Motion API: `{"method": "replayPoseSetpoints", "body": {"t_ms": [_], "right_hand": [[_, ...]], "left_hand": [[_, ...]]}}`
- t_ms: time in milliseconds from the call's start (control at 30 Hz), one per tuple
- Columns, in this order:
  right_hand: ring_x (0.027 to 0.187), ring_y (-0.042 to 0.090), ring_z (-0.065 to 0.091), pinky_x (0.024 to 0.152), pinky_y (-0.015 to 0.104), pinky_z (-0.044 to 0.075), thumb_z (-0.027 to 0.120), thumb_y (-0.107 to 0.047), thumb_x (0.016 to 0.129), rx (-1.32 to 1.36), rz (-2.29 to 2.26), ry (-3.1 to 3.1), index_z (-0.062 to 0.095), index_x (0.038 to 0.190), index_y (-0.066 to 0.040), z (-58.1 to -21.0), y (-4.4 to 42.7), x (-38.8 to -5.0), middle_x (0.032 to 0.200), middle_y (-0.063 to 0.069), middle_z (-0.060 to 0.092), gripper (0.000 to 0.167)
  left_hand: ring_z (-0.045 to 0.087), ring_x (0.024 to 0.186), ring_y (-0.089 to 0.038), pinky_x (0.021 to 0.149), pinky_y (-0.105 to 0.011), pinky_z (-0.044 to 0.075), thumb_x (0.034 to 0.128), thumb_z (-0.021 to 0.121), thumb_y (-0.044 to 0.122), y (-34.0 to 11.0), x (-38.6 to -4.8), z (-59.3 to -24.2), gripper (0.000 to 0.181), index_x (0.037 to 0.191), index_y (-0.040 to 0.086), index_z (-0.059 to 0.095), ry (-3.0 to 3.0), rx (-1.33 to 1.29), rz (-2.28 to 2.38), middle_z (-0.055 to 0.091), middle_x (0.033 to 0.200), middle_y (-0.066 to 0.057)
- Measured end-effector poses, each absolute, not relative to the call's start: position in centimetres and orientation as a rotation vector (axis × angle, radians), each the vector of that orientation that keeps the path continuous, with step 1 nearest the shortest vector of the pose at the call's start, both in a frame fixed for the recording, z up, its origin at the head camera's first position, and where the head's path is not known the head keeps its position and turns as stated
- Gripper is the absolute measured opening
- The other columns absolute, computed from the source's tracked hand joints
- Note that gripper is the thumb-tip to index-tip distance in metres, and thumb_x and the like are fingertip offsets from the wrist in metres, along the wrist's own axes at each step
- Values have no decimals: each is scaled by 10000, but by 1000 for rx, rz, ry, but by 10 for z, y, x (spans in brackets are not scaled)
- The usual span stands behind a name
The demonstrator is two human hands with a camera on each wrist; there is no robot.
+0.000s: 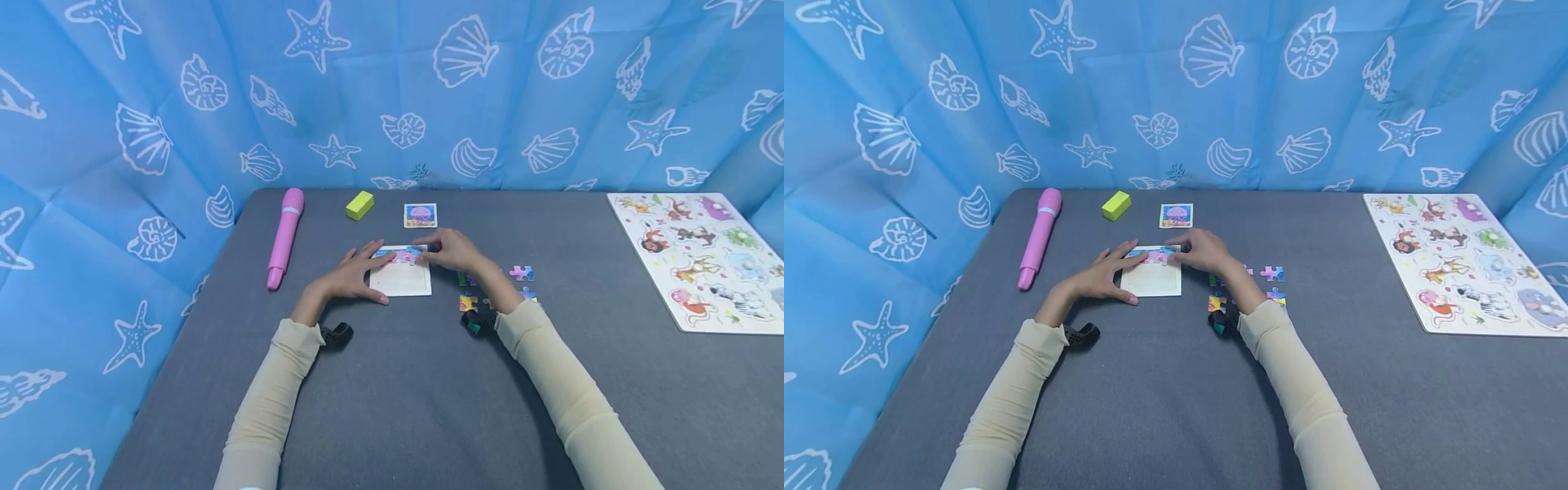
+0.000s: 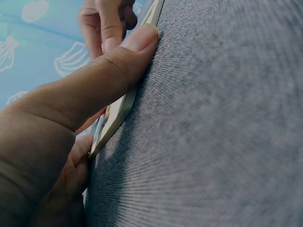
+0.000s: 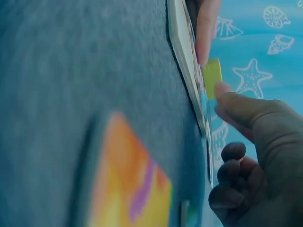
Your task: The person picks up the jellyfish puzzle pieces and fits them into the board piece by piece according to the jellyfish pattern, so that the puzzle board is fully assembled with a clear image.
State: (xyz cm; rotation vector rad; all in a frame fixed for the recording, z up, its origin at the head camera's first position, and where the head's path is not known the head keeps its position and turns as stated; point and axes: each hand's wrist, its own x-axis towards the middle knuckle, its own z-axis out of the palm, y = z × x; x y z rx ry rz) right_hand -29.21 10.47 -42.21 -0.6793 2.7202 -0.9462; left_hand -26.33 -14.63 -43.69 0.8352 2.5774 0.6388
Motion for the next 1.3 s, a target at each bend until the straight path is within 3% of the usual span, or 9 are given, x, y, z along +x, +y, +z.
{"method": "replayPoseSetpoints", "body": {"t_ms": [267,500,967,1300], "right_hand": [[657,162,371,522,276,274,712,-439,761,-621,-730,2842,642,1177,-233,-423,94,-288,805,35,519,469],[662,167,348,537,277,244,679,-429,798,-675,-635,2802,628,1189,-253,-423,99,-291,790,48,463,432],[643,160,337,517,275,260,686,-449,783,-627,-671,2775,630,1165,-265,-421,99,-292,794,40,490,427],[616,158,305,546,268,270,694,-248,818,-648,-902,2759,659,1135,-134,-420,109,-287,686,23,428,339]], "left_hand": [[-63,1439,-226,1138,-510,-53,739,701,508,-146,-264,-436,938,1476,273,171,2581,832,625,-12,1567,-39],[-51,1440,-234,1137,-512,-50,740,706,496,-145,-263,-435,936,1476,269,175,2584,830,632,-6,1567,-46],[-32,1441,-226,1143,-502,-42,747,710,475,-154,-260,-434,938,1480,223,180,2565,818,711,-16,1568,-33],[24,1440,-242,1147,-499,-15,811,674,403,-173,-251,-437,839,1471,157,218,2561,828,792,72,1563,-51]]}}
